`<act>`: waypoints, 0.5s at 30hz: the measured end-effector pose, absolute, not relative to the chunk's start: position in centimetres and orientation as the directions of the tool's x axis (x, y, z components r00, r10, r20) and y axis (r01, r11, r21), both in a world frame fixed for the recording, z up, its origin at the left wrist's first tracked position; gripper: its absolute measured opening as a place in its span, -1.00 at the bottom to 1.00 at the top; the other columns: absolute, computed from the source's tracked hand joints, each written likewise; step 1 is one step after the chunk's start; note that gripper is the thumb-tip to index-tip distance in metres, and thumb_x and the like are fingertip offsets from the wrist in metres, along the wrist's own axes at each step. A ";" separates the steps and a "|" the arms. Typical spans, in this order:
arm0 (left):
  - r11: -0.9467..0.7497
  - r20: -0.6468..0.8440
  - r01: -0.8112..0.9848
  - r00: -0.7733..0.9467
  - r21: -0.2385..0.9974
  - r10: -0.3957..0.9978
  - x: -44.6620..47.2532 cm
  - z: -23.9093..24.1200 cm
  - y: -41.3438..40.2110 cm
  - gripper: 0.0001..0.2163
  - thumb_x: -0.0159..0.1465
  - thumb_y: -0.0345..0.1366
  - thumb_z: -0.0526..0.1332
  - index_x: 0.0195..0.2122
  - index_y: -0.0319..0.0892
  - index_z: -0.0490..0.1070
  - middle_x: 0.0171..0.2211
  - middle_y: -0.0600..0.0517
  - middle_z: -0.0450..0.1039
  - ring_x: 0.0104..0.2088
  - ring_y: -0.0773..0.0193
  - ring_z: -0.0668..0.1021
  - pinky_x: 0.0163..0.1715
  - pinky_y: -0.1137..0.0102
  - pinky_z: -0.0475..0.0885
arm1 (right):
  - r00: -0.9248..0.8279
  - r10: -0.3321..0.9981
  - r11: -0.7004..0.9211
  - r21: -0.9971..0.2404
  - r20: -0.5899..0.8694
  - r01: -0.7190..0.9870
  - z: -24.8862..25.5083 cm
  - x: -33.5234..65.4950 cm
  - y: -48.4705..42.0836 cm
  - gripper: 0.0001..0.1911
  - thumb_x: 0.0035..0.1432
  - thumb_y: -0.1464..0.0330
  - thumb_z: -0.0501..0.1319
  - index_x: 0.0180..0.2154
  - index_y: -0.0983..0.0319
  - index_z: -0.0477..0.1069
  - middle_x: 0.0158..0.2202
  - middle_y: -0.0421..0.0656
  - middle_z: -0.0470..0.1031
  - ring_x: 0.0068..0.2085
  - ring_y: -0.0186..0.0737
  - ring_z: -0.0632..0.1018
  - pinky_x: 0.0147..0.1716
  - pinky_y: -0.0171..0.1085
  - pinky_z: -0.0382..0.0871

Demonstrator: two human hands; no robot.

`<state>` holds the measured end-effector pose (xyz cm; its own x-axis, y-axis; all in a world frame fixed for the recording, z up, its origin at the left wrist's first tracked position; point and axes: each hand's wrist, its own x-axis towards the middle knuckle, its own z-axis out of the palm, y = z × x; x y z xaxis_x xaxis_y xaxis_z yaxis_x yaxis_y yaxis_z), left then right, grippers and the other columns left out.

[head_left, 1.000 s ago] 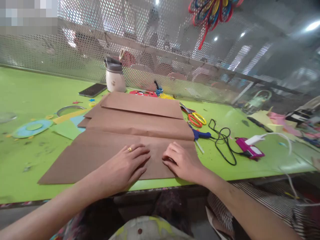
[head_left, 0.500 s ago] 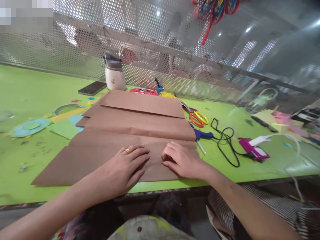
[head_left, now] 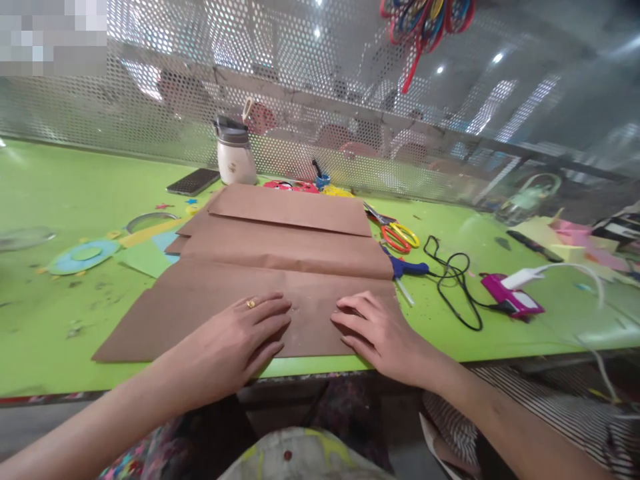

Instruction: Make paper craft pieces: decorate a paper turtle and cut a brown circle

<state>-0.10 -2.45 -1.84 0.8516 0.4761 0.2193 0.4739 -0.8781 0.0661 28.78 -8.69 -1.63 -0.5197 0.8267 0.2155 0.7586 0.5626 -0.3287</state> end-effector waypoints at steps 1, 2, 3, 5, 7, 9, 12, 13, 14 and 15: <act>-0.883 0.228 0.465 0.856 0.053 0.464 -0.7 -1.7 -2.7 -0.66 0.47 -0.25 0.00 0.08 -0.19 0.49 0.16 -0.14 0.49 0.18 -0.02 0.49 0.13 0.06 0.46 | -0.511 0.830 0.558 -0.320 0.223 0.766 -1.7 29.0 -9.1 -0.73 0.33 0.44 0.17 0.05 0.27 0.44 0.08 0.08 0.43 0.11 0.06 0.38 0.09 0.09 0.38; -0.886 0.238 0.462 0.857 0.042 0.458 -1.3 -1.5 -3.0 -0.67 0.47 -0.26 0.00 0.07 -0.19 0.50 0.14 -0.13 0.51 0.15 -0.01 0.52 0.11 0.08 0.48 | -0.497 0.836 0.548 -0.316 0.232 0.774 -1.7 29.1 -9.4 -0.75 0.34 0.45 0.17 0.03 0.28 0.45 0.07 0.08 0.44 0.11 0.06 0.39 0.08 0.10 0.39; -0.886 0.248 0.462 0.855 0.035 0.455 -1.9 -1.3 -3.2 -0.67 0.46 -0.27 0.00 0.06 -0.19 0.51 0.12 -0.13 0.52 0.13 0.00 0.54 0.08 0.10 0.51 | -0.477 0.844 0.535 -0.314 0.245 0.784 -1.7 29.3 -9.8 -0.78 0.34 0.45 0.16 -0.01 0.29 0.46 0.04 0.08 0.46 0.08 0.06 0.40 0.06 0.10 0.40; -0.882 0.260 0.470 0.848 0.030 0.461 -2.9 -1.0 -3.8 -0.68 0.45 -0.29 0.00 0.03 -0.19 0.52 0.08 -0.13 0.55 0.09 0.02 0.57 0.02 0.14 0.54 | -0.429 0.856 0.508 -0.317 0.288 0.801 -1.5 29.4 -10.2 -0.85 0.35 0.45 0.14 -0.12 0.28 0.48 -0.04 0.06 0.50 0.01 0.04 0.45 0.01 0.10 0.43; -0.876 0.267 0.481 0.841 0.028 0.470 -3.4 -0.8 -4.4 -0.69 0.45 -0.30 0.00 -0.01 -0.17 0.53 0.04 -0.13 0.57 0.05 0.03 0.59 -0.03 0.18 0.55 | -0.393 0.859 0.494 -0.331 0.328 0.804 -1.3 29.3 -10.6 -0.85 0.36 0.43 0.13 -0.13 0.27 0.48 -0.04 0.06 0.51 0.00 0.02 0.46 0.01 0.10 0.44; -0.866 0.279 0.499 0.829 0.020 0.484 -3.4 -0.9 -4.8 -0.70 0.45 -0.30 0.00 -0.02 -0.15 0.52 0.01 -0.14 0.58 0.03 0.02 0.59 -0.05 0.17 0.55 | -0.430 0.843 0.526 -0.330 0.322 0.784 -1.2 28.9 -10.9 -0.78 0.35 0.41 0.16 0.00 0.28 0.45 0.07 0.09 0.48 0.09 0.05 0.44 0.08 0.12 0.42; -0.844 0.300 0.536 0.804 0.006 0.513 -3.2 -1.4 -5.4 -0.70 0.44 -0.30 0.01 0.05 -0.17 0.48 0.03 -0.15 0.56 0.04 -0.02 0.57 -0.05 0.13 0.54 | -0.526 0.808 0.588 -0.295 0.266 0.753 -1.2 28.4 -11.2 -0.65 0.30 0.37 0.24 0.10 0.29 0.41 0.15 0.10 0.45 0.16 0.13 0.42 0.13 0.17 0.39; -0.838 0.304 0.546 0.798 0.001 0.520 -3.2 -1.6 -5.6 -0.70 0.44 -0.30 0.02 0.08 -0.17 0.47 0.05 -0.15 0.55 0.05 -0.03 0.56 -0.05 0.13 0.54 | -0.526 0.808 0.587 -0.294 0.265 0.754 -1.2 28.3 -11.4 -0.67 0.30 0.36 0.24 0.07 0.29 0.43 0.13 0.09 0.47 0.15 0.13 0.44 0.13 0.17 0.40; -0.834 0.309 0.552 0.794 -0.006 0.523 -3.3 -1.8 -5.7 -0.69 0.43 -0.30 0.03 0.11 -0.17 0.45 0.06 -0.15 0.54 0.06 -0.03 0.56 -0.04 0.12 0.53 | -0.505 0.815 0.575 -0.301 0.283 0.760 -1.2 28.3 -11.5 -0.70 0.31 0.36 0.23 0.05 0.29 0.44 0.11 0.09 0.48 0.14 0.12 0.45 0.13 0.15 0.41; -0.833 0.316 0.553 0.793 -0.013 0.521 -3.5 -2.0 -5.7 -0.69 0.43 -0.29 0.04 0.12 -0.18 0.44 0.07 -0.15 0.54 0.07 -0.03 0.56 -0.03 0.12 0.52 | -0.472 0.824 0.559 -0.310 0.312 0.769 -1.2 28.2 -11.7 -0.71 0.32 0.36 0.21 0.05 0.30 0.44 0.10 0.09 0.48 0.15 0.09 0.44 0.14 0.13 0.40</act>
<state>-3.55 -5.70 -1.98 0.7930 0.5208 0.3162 0.5525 -0.8334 -0.0128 28.25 -11.66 -1.19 -0.4725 0.8241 0.3123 0.7693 0.5586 -0.3102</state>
